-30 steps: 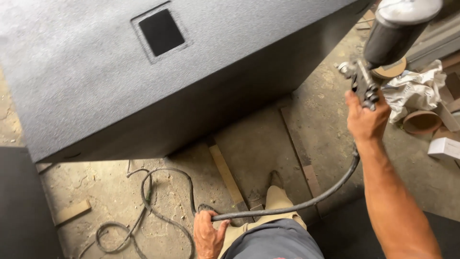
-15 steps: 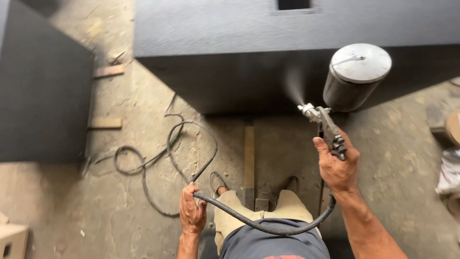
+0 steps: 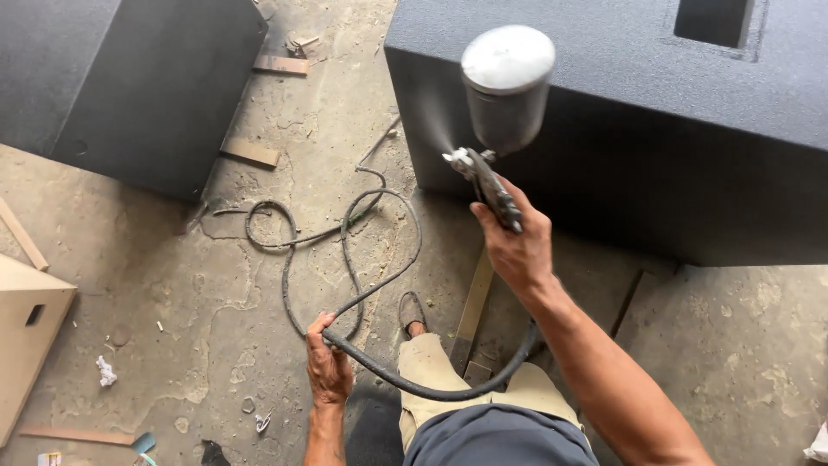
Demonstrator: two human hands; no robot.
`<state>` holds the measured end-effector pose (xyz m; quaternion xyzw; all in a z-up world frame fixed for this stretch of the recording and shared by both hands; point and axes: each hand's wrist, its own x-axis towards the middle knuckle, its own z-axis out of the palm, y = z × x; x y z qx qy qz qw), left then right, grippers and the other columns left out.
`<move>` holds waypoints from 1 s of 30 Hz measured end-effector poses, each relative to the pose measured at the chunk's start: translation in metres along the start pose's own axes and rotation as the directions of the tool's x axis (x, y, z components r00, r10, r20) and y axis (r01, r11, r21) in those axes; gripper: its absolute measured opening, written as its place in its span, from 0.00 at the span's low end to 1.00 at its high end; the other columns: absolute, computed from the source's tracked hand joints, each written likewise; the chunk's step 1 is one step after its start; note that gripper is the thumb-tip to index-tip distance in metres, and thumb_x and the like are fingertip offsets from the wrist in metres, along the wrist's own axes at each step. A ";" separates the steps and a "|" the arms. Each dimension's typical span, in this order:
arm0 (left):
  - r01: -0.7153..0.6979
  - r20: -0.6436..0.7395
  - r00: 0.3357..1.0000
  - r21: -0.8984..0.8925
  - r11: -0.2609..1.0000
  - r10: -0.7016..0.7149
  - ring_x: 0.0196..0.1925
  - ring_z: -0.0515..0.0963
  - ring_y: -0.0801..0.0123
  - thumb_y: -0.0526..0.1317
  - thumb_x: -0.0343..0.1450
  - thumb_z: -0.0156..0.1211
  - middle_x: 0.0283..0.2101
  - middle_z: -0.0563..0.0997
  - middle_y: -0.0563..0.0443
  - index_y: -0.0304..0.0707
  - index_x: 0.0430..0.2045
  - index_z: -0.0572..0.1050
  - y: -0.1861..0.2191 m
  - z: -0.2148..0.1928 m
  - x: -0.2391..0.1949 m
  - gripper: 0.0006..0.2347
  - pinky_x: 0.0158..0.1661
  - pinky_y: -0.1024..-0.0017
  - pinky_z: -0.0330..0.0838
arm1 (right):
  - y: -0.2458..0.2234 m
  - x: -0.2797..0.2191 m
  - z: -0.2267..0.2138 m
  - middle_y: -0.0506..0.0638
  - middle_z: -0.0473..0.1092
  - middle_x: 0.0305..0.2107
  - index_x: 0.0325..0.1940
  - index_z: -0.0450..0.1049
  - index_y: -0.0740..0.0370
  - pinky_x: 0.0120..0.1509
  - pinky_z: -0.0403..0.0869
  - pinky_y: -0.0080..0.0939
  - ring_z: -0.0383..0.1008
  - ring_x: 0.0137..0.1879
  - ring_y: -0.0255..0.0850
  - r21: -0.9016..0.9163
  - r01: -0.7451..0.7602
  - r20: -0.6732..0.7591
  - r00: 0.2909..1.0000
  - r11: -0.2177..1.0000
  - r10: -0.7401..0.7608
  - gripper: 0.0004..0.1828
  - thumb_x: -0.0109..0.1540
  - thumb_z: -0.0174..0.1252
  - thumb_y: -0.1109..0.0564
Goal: Spray painting large wooden speaker boxes with a black textured finish using a pneumatic spray gun.
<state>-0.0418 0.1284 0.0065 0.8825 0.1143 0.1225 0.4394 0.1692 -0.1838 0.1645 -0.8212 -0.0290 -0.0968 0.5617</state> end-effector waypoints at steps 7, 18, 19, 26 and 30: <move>0.058 0.005 0.998 -0.021 0.998 -0.057 0.72 0.70 0.39 0.72 0.74 0.29 0.65 0.71 0.31 0.38 0.60 0.65 -0.006 -0.008 0.002 0.37 0.66 0.45 0.71 | -0.015 0.021 0.023 0.44 0.76 0.34 0.74 0.69 0.60 0.39 0.71 0.33 0.70 0.32 0.33 0.061 -0.015 0.043 0.999 0.998 0.012 0.34 0.65 0.70 0.54; -0.250 0.260 0.940 0.091 0.964 0.219 0.44 0.76 0.65 0.74 0.73 0.23 0.44 0.77 0.50 0.47 0.41 0.71 0.023 0.075 -0.008 0.34 0.46 0.63 0.74 | 0.006 -0.052 -0.139 0.48 0.79 0.44 0.68 0.74 0.64 0.50 0.77 0.31 0.77 0.41 0.35 -0.113 -0.163 -0.211 0.968 0.980 0.136 0.28 0.64 0.69 0.57; -0.263 0.274 0.933 0.083 0.961 0.232 0.44 0.76 0.65 0.74 0.73 0.23 0.44 0.77 0.50 0.47 0.41 0.71 0.032 0.083 -0.009 0.34 0.46 0.63 0.74 | 0.019 -0.062 -0.156 0.48 0.79 0.44 0.68 0.74 0.64 0.50 0.77 0.31 0.77 0.41 0.35 -0.115 -0.170 -0.229 0.963 0.979 0.141 0.28 0.64 0.69 0.57; -0.447 0.461 0.783 -0.051 0.893 0.418 0.33 0.67 0.63 0.75 0.73 0.26 0.32 0.70 0.54 0.47 0.32 0.70 0.104 0.121 -0.010 0.33 0.40 0.63 0.63 | 0.089 -0.130 -0.278 0.49 0.78 0.35 0.49 0.79 0.63 0.49 0.74 0.39 0.76 0.38 0.37 -0.303 -0.379 -0.580 0.801 0.875 0.146 0.12 0.69 0.73 0.55; -0.494 0.525 0.709 -0.105 0.863 0.470 0.31 0.67 0.60 0.75 0.72 0.32 0.29 0.68 0.54 0.46 0.28 0.66 0.119 0.141 -0.018 0.31 0.55 0.53 0.68 | 0.085 -0.147 -0.334 0.50 0.77 0.31 0.44 0.79 0.63 0.29 0.71 0.43 0.71 0.22 0.39 -0.247 -0.522 -0.699 0.680 0.817 0.222 0.12 0.73 0.72 0.53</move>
